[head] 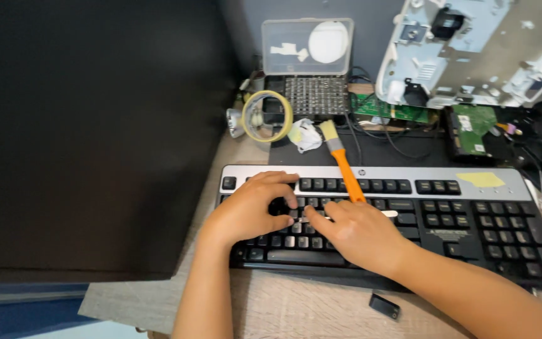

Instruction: Repairing and cleaning a computer keyboard by removing keys and brushing the base

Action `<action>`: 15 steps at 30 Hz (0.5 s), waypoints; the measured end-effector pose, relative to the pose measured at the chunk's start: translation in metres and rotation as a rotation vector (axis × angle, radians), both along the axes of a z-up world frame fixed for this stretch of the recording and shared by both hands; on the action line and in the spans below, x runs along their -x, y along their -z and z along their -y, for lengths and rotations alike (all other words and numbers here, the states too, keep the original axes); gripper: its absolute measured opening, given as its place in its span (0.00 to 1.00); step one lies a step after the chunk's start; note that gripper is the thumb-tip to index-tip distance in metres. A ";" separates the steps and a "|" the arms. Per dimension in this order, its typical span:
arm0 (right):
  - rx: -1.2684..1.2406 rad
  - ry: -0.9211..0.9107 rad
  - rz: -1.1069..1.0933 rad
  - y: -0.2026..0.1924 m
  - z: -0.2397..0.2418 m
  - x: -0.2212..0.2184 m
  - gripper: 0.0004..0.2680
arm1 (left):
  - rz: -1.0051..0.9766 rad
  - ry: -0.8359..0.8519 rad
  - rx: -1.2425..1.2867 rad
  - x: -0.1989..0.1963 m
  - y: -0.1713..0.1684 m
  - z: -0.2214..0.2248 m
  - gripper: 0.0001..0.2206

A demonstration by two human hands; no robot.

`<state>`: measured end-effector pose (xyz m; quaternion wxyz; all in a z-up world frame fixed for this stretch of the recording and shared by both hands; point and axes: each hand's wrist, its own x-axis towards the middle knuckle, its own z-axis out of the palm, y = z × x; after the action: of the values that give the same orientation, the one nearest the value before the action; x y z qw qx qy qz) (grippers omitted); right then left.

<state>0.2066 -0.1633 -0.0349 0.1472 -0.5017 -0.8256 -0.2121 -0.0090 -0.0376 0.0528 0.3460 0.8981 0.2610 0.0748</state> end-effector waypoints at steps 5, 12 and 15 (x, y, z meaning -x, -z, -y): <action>0.000 0.004 0.038 0.006 -0.001 -0.002 0.11 | -0.038 -0.019 -0.025 -0.003 0.003 0.000 0.09; 0.013 0.023 0.068 0.007 0.003 -0.003 0.10 | -0.032 -0.016 -0.073 -0.006 0.006 0.000 0.08; 0.042 0.012 0.005 -0.001 0.000 -0.003 0.08 | -0.033 0.002 -0.085 -0.005 0.003 0.000 0.07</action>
<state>0.2098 -0.1638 -0.0342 0.1334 -0.5090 -0.8274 -0.1966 -0.0036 -0.0379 0.0493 0.3034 0.9133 0.2624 0.0707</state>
